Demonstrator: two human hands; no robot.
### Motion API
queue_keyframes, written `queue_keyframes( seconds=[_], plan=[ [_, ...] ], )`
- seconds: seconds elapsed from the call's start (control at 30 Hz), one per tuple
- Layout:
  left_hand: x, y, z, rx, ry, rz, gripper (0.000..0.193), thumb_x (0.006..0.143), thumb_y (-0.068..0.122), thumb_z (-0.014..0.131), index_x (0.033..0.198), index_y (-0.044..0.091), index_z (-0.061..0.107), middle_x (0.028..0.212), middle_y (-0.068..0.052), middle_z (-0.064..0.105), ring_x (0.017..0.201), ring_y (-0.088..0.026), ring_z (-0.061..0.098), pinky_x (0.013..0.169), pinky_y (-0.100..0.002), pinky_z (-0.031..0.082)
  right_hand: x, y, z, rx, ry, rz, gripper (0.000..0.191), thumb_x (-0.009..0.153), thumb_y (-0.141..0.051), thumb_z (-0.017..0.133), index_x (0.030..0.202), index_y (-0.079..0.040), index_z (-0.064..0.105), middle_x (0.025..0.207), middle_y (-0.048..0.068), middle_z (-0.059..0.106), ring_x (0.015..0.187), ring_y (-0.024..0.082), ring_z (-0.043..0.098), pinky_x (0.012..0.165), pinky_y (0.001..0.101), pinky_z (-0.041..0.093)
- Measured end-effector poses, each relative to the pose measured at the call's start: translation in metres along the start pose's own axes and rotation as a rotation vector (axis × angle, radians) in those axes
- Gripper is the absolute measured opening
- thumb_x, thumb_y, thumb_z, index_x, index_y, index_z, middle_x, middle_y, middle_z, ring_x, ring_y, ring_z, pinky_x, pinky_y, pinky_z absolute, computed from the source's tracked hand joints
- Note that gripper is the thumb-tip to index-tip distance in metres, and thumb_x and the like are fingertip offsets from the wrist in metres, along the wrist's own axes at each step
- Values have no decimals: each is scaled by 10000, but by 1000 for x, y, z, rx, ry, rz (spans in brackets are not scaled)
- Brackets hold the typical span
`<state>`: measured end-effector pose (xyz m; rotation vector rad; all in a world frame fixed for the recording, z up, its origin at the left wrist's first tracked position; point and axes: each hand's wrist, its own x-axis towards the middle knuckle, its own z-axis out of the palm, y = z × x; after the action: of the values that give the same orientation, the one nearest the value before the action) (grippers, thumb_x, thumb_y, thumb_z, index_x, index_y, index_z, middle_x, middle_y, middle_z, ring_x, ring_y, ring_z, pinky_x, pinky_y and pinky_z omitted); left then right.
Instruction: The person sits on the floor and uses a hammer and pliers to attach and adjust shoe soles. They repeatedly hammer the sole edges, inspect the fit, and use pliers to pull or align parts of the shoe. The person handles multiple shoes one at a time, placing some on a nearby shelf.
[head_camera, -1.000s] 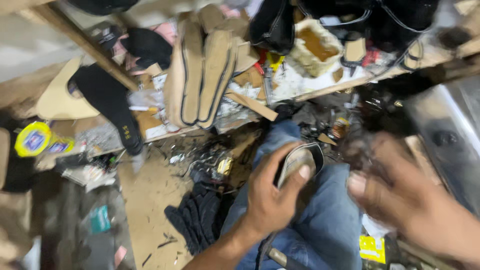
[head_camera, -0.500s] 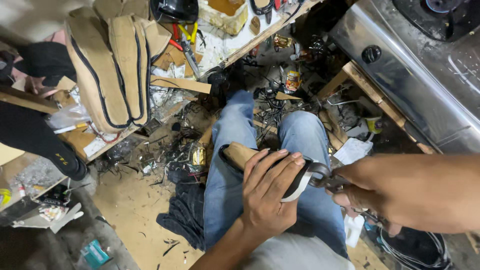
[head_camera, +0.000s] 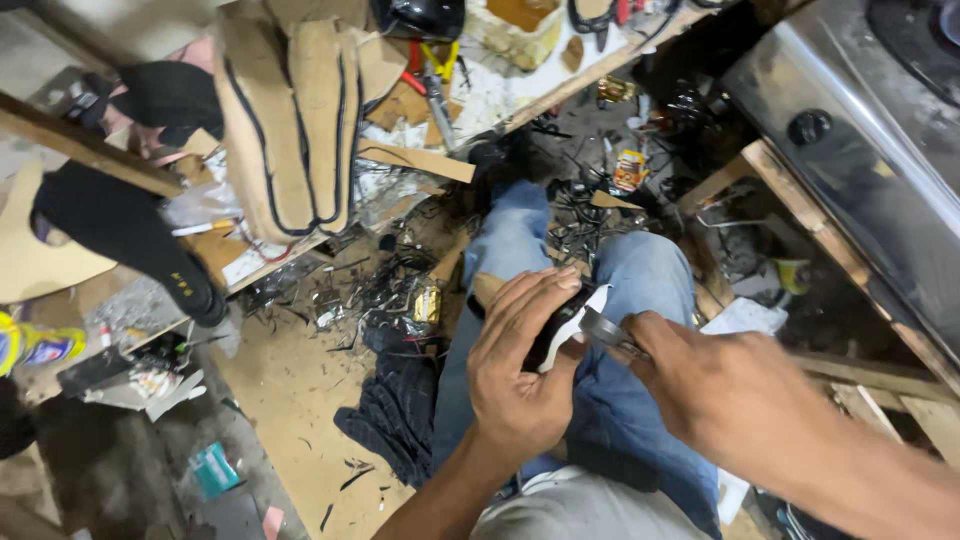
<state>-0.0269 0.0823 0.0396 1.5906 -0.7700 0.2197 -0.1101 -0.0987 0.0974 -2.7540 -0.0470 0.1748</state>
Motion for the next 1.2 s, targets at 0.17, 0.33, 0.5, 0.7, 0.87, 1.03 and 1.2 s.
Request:
queue_keyframes(
  seconds=[0.17, 0.33, 0.5, 0.7, 0.87, 1.03, 1.2],
  plan=[
    [8, -8, -13, -52, 17, -18, 369, 1005, 40, 697, 1361, -3, 608, 1359, -154, 687, 1298, -324, 675, 1157, -405, 514, 16, -14, 18, 100, 34, 103, 273, 866, -192, 673, 1077, -101, 524, 724, 172, 675, 565, 433, 647, 457, 534, 475],
    [5, -10, -9, 63, -29, 135, 399, 999, 41, 690, 1377, 11, 567, 1348, -154, 658, 1319, -336, 652, 1177, -413, 499, 15, -27, -37, -177, -401, 255, 363, 941, -234, 523, 1298, -182, 493, 806, 86, 716, 657, 318, 725, 581, 450, 559],
    [11, -9, -19, -2, 24, -146, 421, 981, 83, 677, 1380, -6, 575, 1289, -142, 704, 1209, -269, 705, 1083, -373, 546, 26, -18, -49, 677, -774, 521, 454, 1008, -258, 526, 1427, -89, 487, 792, 146, 760, 706, 297, 753, 592, 442, 613],
    [34, -34, -61, -42, 259, -351, 488, 1018, 186, 666, 1440, -26, 543, 1394, -184, 654, 1266, -223, 623, 1100, -330, 468, 53, 17, -5, 106, -572, 351, 581, 938, -375, 611, 1484, -237, 466, 738, 136, 705, 681, 307, 695, 619, 464, 547],
    [30, -36, -48, -135, 211, -355, 504, 1031, 229, 642, 1459, -13, 530, 1409, -154, 651, 1289, -204, 619, 1114, -325, 477, 175, 61, 53, 436, 117, 8, 550, 973, -315, 559, 1469, -88, 488, 1086, 226, 684, 967, 351, 686, 843, 465, 518],
    [25, -32, -42, -131, 217, -380, 500, 1044, 231, 639, 1458, -18, 511, 1377, -147, 660, 1262, -194, 639, 1110, -321, 493, 295, 35, 64, 135, 354, -161, 559, 955, -227, 661, 1469, -52, 529, 1183, 285, 648, 1083, 473, 613, 942, 519, 478],
    [28, -49, -47, -227, 374, -457, 510, 1002, 185, 696, 1393, -28, 447, 1238, -188, 632, 1128, -201, 623, 1011, -336, 518, 323, 10, 45, -91, 694, -402, 573, 863, -217, 753, 1390, -44, 611, 1189, 262, 656, 991, 450, 629, 846, 479, 514]
  ],
)
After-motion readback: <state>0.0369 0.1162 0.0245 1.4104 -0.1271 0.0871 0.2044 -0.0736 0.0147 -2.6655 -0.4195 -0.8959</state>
